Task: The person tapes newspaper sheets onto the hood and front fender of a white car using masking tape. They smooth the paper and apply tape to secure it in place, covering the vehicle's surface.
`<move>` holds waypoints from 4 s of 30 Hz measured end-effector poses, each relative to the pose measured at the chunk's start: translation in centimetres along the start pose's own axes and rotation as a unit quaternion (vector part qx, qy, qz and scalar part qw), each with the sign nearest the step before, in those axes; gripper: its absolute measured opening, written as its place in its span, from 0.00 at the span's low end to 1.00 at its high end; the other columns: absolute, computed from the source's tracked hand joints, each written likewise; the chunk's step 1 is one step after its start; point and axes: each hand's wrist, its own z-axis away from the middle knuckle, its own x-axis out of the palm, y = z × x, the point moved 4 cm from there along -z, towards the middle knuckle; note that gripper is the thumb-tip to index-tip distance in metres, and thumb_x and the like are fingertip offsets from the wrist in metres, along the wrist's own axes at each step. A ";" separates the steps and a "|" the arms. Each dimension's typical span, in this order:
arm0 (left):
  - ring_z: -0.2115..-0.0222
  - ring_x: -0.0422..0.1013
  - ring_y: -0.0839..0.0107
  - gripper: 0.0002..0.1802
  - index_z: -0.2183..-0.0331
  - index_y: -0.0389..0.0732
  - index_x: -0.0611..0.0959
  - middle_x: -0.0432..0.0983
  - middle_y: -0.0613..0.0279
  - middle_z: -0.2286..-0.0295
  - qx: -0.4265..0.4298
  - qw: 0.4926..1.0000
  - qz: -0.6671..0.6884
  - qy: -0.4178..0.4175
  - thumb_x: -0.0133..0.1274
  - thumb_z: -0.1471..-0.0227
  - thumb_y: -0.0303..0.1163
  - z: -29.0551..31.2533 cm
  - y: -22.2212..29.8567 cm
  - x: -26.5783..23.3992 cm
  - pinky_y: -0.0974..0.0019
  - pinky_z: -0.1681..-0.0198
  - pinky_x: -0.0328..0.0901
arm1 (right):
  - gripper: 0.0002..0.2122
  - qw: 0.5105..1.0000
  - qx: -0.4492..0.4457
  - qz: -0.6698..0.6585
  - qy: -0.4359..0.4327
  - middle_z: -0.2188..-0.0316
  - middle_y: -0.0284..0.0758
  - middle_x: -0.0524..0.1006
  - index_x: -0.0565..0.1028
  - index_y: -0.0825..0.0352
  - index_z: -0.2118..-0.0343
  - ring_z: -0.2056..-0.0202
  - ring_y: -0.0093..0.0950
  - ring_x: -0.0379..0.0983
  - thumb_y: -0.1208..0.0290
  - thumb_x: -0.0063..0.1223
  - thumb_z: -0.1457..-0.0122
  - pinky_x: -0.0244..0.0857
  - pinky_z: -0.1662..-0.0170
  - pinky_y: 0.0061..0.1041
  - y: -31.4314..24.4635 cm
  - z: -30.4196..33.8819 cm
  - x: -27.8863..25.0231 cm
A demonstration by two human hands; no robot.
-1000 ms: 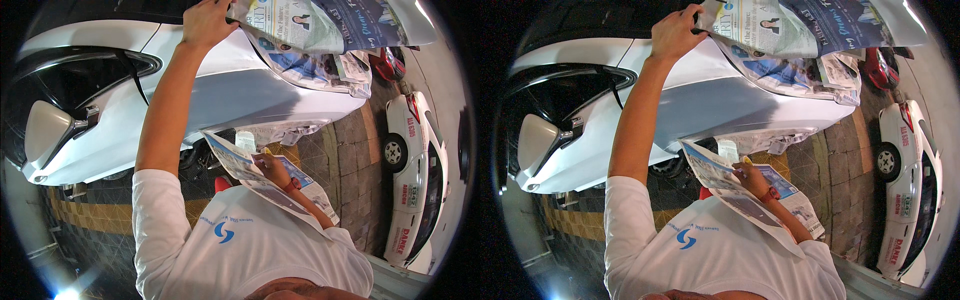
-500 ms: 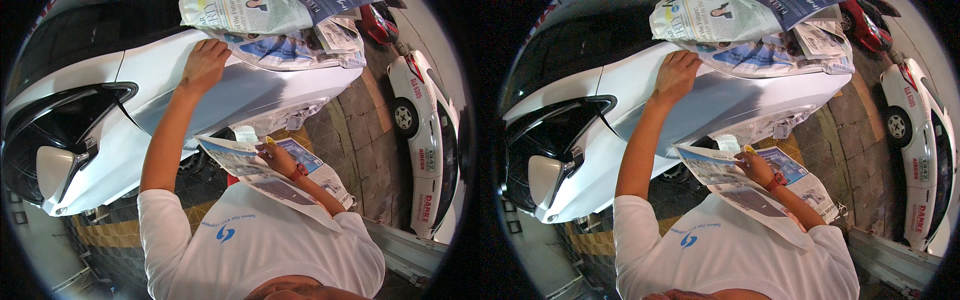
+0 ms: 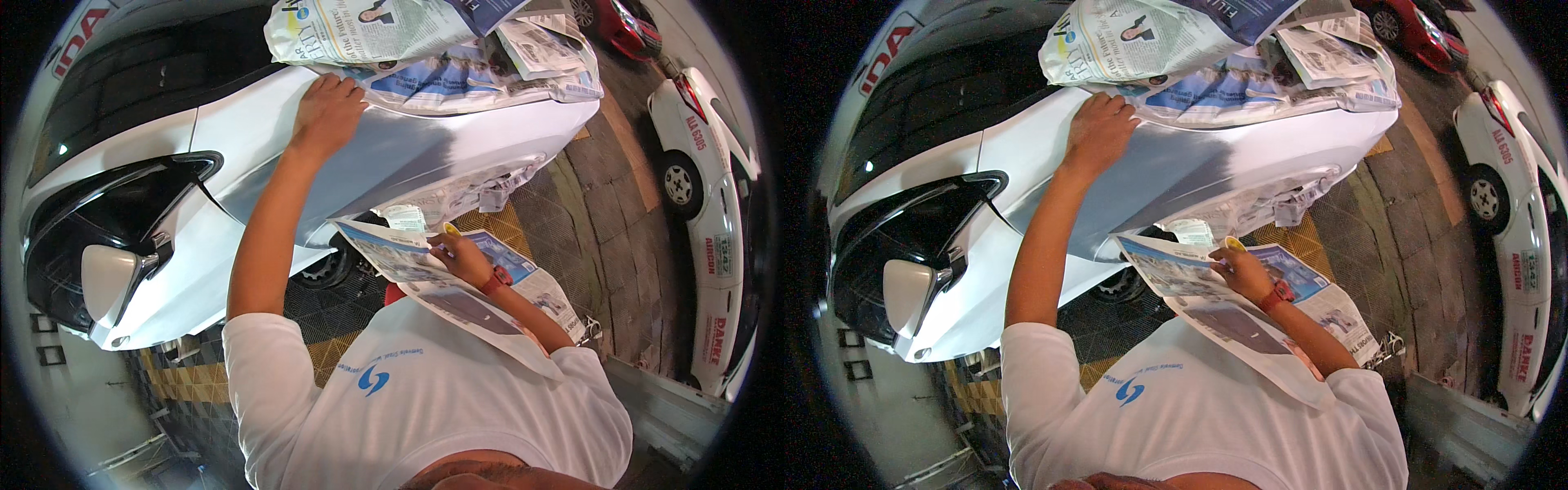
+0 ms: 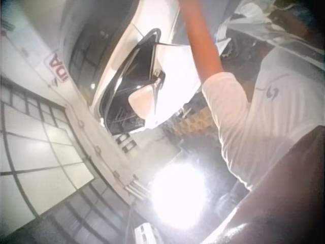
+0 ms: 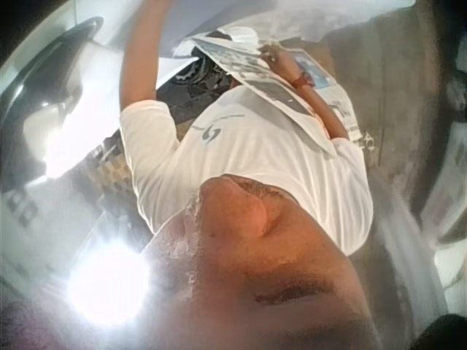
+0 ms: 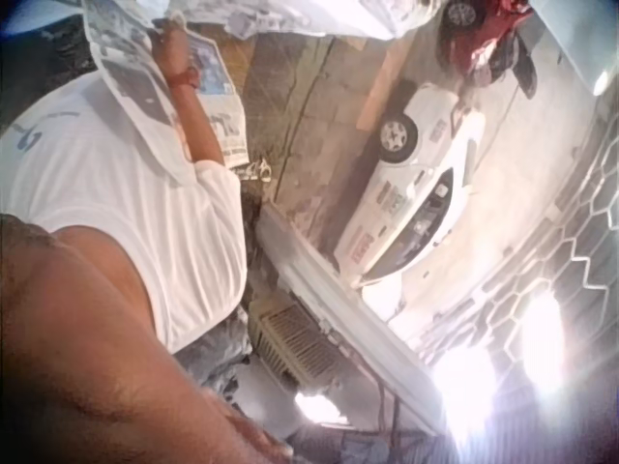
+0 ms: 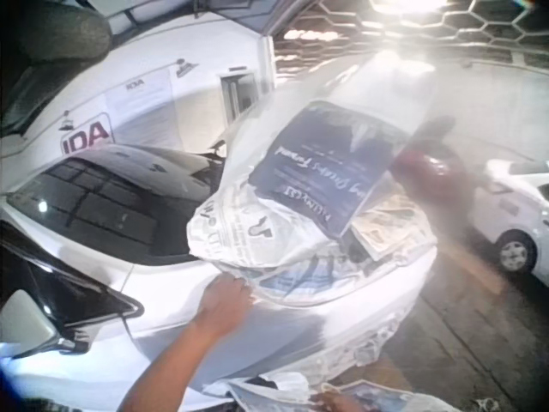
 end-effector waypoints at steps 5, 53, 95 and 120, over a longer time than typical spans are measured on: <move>0.49 0.71 0.62 0.15 0.56 0.44 0.86 0.79 0.61 0.55 0.019 0.999 -0.044 0.000 0.55 0.38 0.41 0.3 -1.0 -0.5 0.55 0.36 0.60 | 0.12 1.000 0.008 0.007 -0.014 0.63 0.43 0.83 0.81 0.67 0.55 0.68 0.40 0.80 0.65 0.62 0.36 0.73 0.62 0.37 0.5 0.7 -1.0; 0.56 0.77 0.61 0.12 0.64 0.47 0.90 0.82 0.59 0.58 -0.379 0.832 0.004 0.406 0.66 0.46 0.43 3.5 -9.6 -4.1 0.55 0.52 0.69 | 0.10 0.998 -0.009 0.044 -0.049 0.62 0.46 0.83 0.80 0.70 0.57 0.63 0.45 0.81 0.70 0.61 0.37 0.73 0.61 0.38 1.3 0.3 -0.7; 0.61 0.83 0.59 0.26 0.54 0.39 0.80 0.84 0.53 0.62 -0.379 0.817 0.257 0.351 0.71 0.56 0.28 1.4 -8.9 -2.9 0.60 0.56 0.76 | 0.10 0.998 -0.031 0.040 -0.045 0.68 0.45 0.82 0.81 0.71 0.58 0.72 0.39 0.77 0.68 0.61 0.36 0.70 0.67 0.36 2.5 1.7 -1.2; 0.51 0.78 0.44 0.47 0.43 0.40 0.74 0.82 0.39 0.57 -0.401 0.866 0.233 0.186 0.77 0.66 0.34 -1.0 -11.3 -5.9 0.53 0.48 0.71 | 0.11 0.998 -0.046 0.031 -0.015 0.65 0.44 0.83 0.81 0.69 0.56 0.72 0.41 0.77 0.68 0.62 0.37 0.69 0.68 0.36 2.5 1.2 -1.7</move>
